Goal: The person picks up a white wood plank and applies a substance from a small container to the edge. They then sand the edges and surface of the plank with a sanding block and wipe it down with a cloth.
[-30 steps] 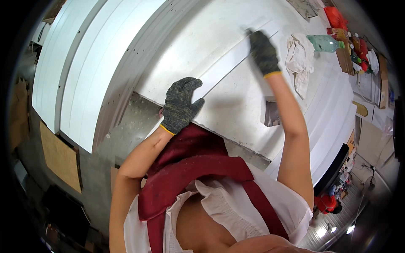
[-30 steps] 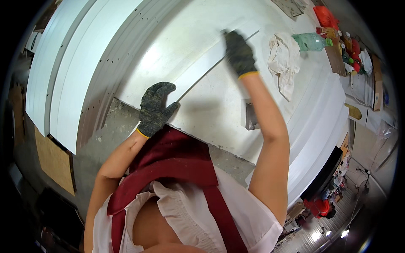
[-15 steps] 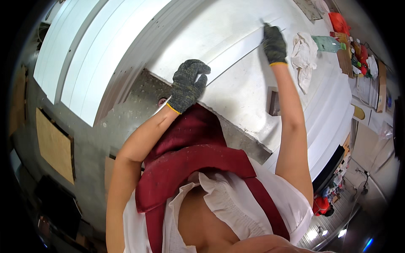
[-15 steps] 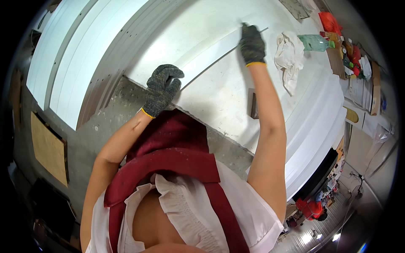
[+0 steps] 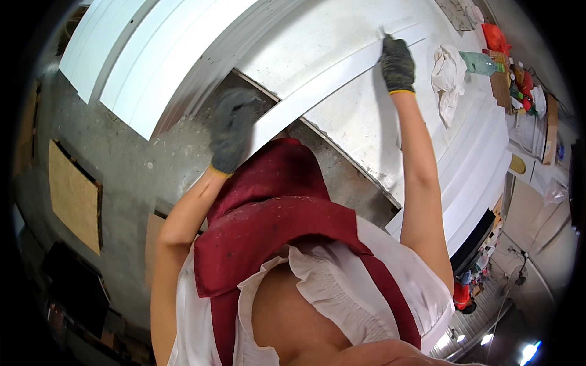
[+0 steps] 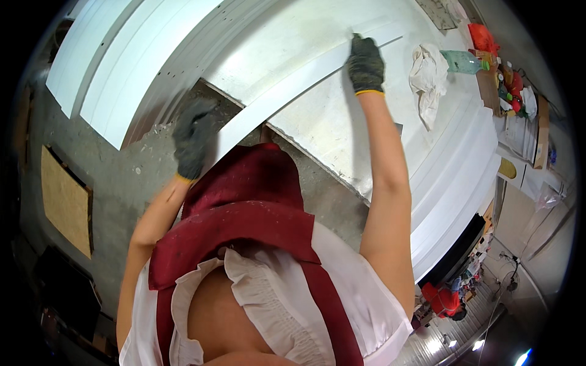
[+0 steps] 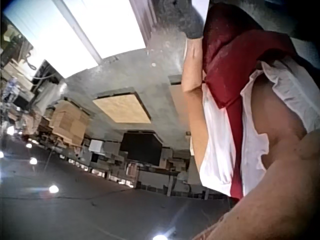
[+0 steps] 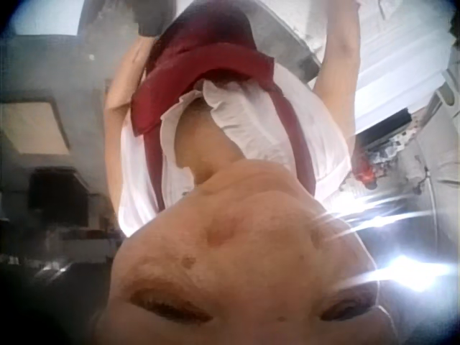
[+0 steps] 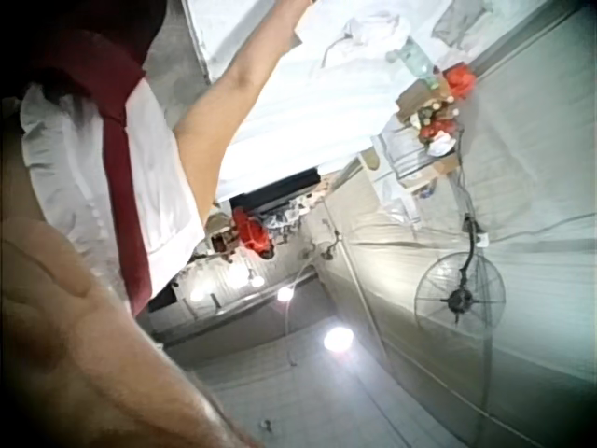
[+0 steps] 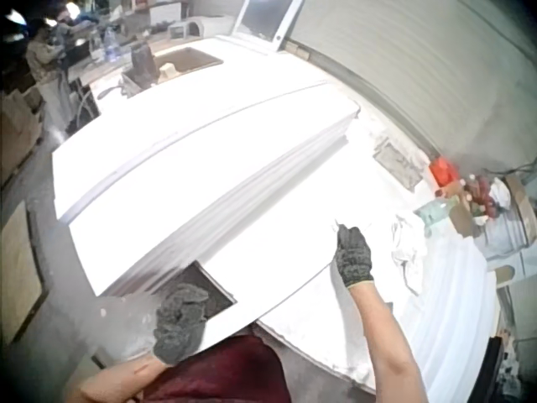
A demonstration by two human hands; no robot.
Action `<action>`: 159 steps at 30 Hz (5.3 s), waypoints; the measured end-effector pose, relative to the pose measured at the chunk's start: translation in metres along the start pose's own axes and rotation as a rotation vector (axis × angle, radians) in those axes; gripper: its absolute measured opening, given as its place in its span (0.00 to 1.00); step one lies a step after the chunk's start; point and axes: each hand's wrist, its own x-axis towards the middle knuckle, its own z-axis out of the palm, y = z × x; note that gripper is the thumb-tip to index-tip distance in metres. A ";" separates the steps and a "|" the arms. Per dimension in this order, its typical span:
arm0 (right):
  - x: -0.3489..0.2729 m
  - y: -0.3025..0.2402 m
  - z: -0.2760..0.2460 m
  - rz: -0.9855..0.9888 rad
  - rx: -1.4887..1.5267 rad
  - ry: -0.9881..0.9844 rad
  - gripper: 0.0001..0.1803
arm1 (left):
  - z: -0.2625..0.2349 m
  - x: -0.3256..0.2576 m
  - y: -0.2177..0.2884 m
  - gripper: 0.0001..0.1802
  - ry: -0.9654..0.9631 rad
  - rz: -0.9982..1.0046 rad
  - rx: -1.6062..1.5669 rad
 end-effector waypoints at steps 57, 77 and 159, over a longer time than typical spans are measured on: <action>-0.143 -0.234 0.010 -0.380 0.335 0.169 0.16 | -0.127 -0.138 -0.043 0.22 -0.082 -1.034 -1.152; -0.174 -0.260 0.003 -0.261 0.316 -0.035 0.15 | -0.111 -0.148 -0.056 0.20 -0.069 -1.107 -1.533; -0.027 -0.021 0.014 0.323 0.018 0.178 0.13 | -0.115 -0.120 -0.015 0.23 -0.371 -0.560 -0.132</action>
